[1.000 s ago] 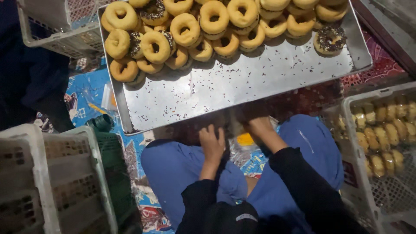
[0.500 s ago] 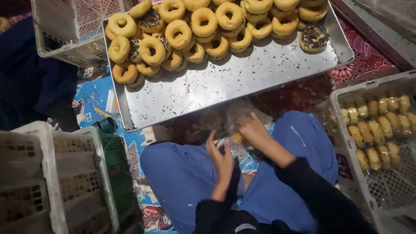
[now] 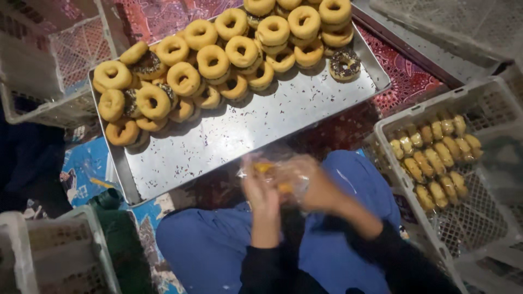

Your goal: The person sits on the floor and repeatedly picks doughnuts from a metal tray, places them into small plastic bags, and sets the filled bags into a nearby crate. The doughnuts include plain and chocolate-sprinkled varieties.

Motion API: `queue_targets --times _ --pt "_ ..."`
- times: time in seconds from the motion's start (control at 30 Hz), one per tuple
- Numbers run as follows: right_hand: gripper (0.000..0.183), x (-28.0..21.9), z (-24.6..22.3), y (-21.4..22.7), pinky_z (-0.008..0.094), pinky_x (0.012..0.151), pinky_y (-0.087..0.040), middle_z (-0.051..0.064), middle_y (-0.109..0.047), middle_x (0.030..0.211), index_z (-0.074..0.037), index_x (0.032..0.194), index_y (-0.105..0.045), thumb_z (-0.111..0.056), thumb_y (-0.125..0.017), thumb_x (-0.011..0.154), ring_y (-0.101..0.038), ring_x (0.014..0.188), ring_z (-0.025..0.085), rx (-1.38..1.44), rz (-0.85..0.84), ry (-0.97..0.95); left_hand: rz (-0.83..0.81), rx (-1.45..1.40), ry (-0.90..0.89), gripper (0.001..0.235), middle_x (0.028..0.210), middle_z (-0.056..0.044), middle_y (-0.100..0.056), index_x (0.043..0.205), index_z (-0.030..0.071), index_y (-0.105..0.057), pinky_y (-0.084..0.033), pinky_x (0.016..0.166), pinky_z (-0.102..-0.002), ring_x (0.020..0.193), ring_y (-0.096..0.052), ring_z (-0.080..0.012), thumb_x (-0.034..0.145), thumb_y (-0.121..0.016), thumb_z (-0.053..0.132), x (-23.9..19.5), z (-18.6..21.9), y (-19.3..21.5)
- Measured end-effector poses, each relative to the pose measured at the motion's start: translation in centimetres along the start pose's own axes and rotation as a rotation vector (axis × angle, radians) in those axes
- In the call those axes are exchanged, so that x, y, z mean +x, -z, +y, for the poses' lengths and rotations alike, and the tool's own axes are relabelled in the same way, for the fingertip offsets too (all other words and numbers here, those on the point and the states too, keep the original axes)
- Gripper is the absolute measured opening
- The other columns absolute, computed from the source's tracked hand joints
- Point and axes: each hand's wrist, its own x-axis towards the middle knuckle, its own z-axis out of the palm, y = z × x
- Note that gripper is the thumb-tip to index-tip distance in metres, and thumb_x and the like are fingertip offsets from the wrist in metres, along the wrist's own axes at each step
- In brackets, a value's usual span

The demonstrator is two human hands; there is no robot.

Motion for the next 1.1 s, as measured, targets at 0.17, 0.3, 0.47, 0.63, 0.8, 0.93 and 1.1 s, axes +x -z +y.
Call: queue_targets --times 0.17,0.3,0.47,0.63,0.8,0.93,1.1 --pt "0.107 9.9 12.9 9.4 0.058 0.092 -0.048 0.035 -0.060 0.115 0.012 0.139 -0.040 -0.050 -0.096 0.073 -0.059 0.105 0.049 -0.837 0.517 -0.438 0.161 -0.119 -0.016 0.031 0.115 -0.015 -0.065 0.123 0.011 -0.056 -0.052 0.101 -0.043 0.106 -0.063 -0.0242 0.101 -0.065 0.031 2.6 6.1 2.3" --pt "0.077 11.9 16.7 11.3 0.053 0.089 -0.051 0.027 -0.061 0.129 -0.003 0.141 -0.044 -0.031 -0.089 0.086 -0.062 0.113 0.045 -0.754 0.530 -0.362 0.217 -0.213 0.056 0.035 0.123 -0.020 -0.061 0.122 0.011 -0.056 -0.049 0.107 -0.056 0.117 -0.063 -0.0319 0.098 -0.061 0.036 1.8 7.8 1.5" --pt "0.087 7.7 4.4 7.1 0.042 0.086 -0.060 0.021 -0.062 0.124 -0.006 0.150 -0.029 -0.014 -0.086 0.084 -0.067 0.108 0.031 -0.114 0.528 -0.240 0.107 -0.436 0.222 0.041 0.138 -0.028 -0.053 0.127 0.006 -0.056 -0.043 0.108 -0.065 0.129 -0.055 -0.0438 0.096 -0.058 0.033 2.0 8.4 0.9" --pt "0.106 -2.3 -10.4 0.4 0.030 0.071 -0.053 0.013 -0.069 0.117 -0.007 0.144 -0.034 -0.009 -0.093 0.056 -0.066 0.086 0.018 0.153 0.454 -0.270 0.158 -0.534 0.223 0.036 0.142 -0.031 -0.047 0.126 0.007 -0.053 -0.039 0.109 -0.067 0.134 -0.050 -0.0458 0.097 -0.055 0.028 -0.2 7.2 -0.7" --pt "0.092 -1.8 -12.8 -4.2 0.035 0.091 -0.053 0.011 -0.072 0.120 -0.005 0.144 -0.042 -0.025 -0.093 0.070 -0.070 0.105 0.026 -0.127 0.487 -0.025 -0.460 -0.165 0.001 0.043 0.148 -0.030 -0.047 0.137 0.001 -0.048 -0.042 0.120 -0.058 0.141 -0.047 -0.0460 0.105 -0.056 0.028 -6.0 5.9 -2.8" --pt "0.060 -0.9 -12.9 -4.8 0.038 0.089 -0.052 0.010 -0.075 0.126 -0.011 0.129 -0.068 -0.024 -0.086 0.074 -0.065 0.099 0.029 -0.174 0.281 0.221 -0.171 -0.186 0.043 0.054 0.147 -0.019 -0.052 0.149 0.022 -0.045 -0.048 0.107 -0.049 0.133 -0.053 -0.0352 0.096 -0.056 0.027 -6.4 8.1 -2.9" --pt "0.028 -1.7 -13.2 -3.1 0.042 0.091 -0.050 0.008 -0.069 0.114 -0.017 0.108 -0.073 -0.017 -0.077 0.080 -0.064 0.107 0.029 -0.222 0.322 0.513 0.153 0.246 -0.065 0.055 0.135 -0.020 -0.060 0.141 0.015 -0.042 -0.056 0.098 -0.047 0.126 -0.061 -0.0333 0.092 -0.063 0.018 -6.3 9.7 -1.5"
